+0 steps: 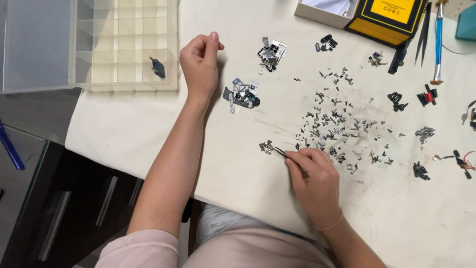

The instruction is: The person uses tweezers to pick up and separate small screws and metal parts from a pile on a white cloth. The person moves the items into smaller groups on the table.

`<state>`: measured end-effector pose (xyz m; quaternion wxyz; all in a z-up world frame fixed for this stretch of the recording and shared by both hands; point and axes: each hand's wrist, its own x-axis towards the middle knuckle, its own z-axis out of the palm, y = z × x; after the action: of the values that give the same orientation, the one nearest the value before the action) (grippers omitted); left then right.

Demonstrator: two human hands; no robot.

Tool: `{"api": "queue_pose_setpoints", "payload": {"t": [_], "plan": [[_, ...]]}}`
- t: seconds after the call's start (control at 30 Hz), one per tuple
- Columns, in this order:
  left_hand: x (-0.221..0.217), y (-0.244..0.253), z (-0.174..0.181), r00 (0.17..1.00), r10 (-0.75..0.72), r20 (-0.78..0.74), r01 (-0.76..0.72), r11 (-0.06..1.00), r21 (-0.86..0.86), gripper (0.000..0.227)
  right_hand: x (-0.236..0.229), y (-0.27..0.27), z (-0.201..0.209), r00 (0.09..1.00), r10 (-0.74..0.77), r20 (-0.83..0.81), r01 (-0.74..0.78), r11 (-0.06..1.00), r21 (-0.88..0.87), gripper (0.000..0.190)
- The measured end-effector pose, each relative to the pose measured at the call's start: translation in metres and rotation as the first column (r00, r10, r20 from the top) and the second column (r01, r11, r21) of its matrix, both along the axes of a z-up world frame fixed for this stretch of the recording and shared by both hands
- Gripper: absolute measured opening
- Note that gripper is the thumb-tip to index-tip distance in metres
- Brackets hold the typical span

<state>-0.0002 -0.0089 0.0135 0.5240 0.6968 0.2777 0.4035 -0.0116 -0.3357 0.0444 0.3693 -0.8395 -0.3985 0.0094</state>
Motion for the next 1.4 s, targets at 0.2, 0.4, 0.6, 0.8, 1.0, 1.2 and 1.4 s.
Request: {"api": "queue_pose_setpoints", "payload": {"t": [0.2,0.4,0.6,0.8,1.0,1.2,1.4], "plan": [[0.002,0.001,0.000,0.999,-0.026,0.028,0.024,0.998,0.062,0.037,0.022,-0.029,0.035,0.968,-0.091,-0.234,0.094,0.996,-0.001,0.033],[0.001,0.003,-0.004,0.999,-0.021,0.025,0.020,0.998,0.067,0.039,0.028,-0.099,0.027,0.367,-0.216,-0.905,0.049,0.976,-0.213,0.020],[0.000,0.005,-0.007,1.000,-0.008,0.017,0.006,0.997,0.080,0.039,0.016,-0.093,0.020,0.419,-0.194,-0.887,0.416,0.909,-0.002,0.018],[0.001,0.006,-0.008,1.000,-0.013,0.017,0.011,0.998,0.068,0.039,0.024,-0.108,0.013,0.795,-0.333,-0.507,0.410,0.911,0.046,0.020],[0.001,0.007,-0.010,1.000,-0.010,0.021,0.008,0.997,0.080,0.039,0.033,-0.119,-0.004,0.950,-0.307,0.047,0.311,0.943,-0.120,0.022],[0.001,0.008,-0.013,0.998,-0.033,0.055,0.028,0.995,0.093,0.039,0.040,-0.135,-0.002,0.922,-0.369,0.120,0.380,0.921,-0.087,0.020],[-0.002,0.009,-0.013,0.998,-0.051,0.046,0.047,0.996,0.077,0.038,0.036,-0.154,-0.017,0.869,-0.463,0.178,0.482,0.872,-0.089,0.018]]}}
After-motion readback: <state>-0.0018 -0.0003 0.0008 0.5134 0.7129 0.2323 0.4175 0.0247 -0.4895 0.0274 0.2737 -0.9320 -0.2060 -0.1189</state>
